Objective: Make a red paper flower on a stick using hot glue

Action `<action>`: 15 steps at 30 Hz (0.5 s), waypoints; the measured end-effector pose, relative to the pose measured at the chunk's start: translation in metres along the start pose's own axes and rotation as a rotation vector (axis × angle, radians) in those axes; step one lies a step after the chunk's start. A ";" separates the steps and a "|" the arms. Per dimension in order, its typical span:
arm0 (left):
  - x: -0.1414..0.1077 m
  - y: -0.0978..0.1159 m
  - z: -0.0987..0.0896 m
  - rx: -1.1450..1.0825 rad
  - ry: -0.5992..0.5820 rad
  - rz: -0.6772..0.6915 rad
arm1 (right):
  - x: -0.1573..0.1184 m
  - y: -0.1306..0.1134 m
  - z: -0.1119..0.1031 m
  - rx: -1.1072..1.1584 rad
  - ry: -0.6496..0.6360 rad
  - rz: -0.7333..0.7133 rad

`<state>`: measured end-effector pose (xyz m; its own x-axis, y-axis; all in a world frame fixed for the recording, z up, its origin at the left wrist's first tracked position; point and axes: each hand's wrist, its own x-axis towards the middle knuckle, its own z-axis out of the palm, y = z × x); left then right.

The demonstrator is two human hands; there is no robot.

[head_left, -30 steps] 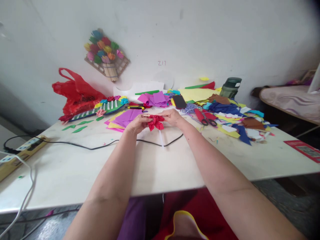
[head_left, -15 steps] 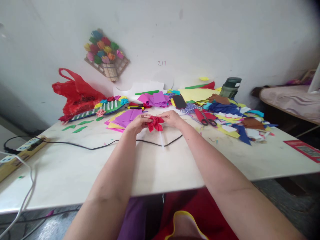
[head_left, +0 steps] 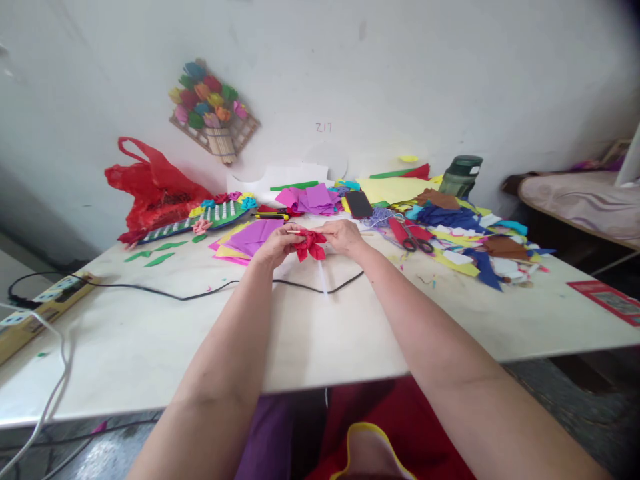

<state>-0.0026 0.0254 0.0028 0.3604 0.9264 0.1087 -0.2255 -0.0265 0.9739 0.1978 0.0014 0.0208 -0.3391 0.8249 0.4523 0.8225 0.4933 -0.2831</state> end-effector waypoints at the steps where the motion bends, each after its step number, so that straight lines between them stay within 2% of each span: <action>1: 0.000 0.000 0.000 0.002 -0.002 0.005 | 0.000 0.001 0.001 0.016 0.002 -0.001; 15: 0.000 -0.003 0.001 0.069 -0.020 0.058 | -0.002 0.008 0.000 0.167 0.052 0.043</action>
<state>-0.0011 0.0253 0.0005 0.3670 0.9147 0.1690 -0.1844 -0.1065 0.9771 0.2048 0.0040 0.0178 -0.2772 0.8332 0.4784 0.7470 0.5001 -0.4381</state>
